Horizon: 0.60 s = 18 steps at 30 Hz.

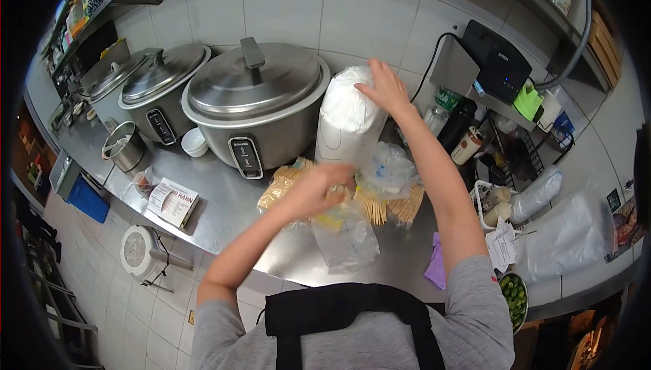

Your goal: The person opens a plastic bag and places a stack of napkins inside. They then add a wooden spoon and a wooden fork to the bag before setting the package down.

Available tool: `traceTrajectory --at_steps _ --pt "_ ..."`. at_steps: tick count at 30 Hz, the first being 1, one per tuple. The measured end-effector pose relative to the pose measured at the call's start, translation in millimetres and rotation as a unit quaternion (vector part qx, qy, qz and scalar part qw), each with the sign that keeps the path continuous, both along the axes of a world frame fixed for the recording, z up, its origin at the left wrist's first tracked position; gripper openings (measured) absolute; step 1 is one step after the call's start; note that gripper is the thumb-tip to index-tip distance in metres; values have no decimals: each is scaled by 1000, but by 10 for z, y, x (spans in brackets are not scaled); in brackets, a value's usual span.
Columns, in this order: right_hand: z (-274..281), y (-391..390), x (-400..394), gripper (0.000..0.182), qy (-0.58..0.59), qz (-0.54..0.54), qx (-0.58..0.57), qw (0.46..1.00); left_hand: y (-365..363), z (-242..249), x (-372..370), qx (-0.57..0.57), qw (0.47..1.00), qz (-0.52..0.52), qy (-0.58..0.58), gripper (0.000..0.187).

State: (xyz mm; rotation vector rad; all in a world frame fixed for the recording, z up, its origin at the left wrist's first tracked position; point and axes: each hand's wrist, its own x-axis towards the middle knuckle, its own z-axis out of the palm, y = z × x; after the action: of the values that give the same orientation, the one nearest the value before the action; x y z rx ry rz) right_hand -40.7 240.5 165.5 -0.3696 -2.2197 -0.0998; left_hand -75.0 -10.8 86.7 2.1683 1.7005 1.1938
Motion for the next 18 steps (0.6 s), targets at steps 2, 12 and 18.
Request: traceTrajectory --at_steps 2,12,18 --pt "-67 222 -117 38 -1 6 -66 998 416 240 -298 35 995 52 -81 24" --pt "-195 498 -98 12 121 184 -463 859 1970 522 -794 134 964 208 -98 31" --pt "36 362 43 16 182 333 -636 672 1993 457 -928 73 957 224 -169 26"
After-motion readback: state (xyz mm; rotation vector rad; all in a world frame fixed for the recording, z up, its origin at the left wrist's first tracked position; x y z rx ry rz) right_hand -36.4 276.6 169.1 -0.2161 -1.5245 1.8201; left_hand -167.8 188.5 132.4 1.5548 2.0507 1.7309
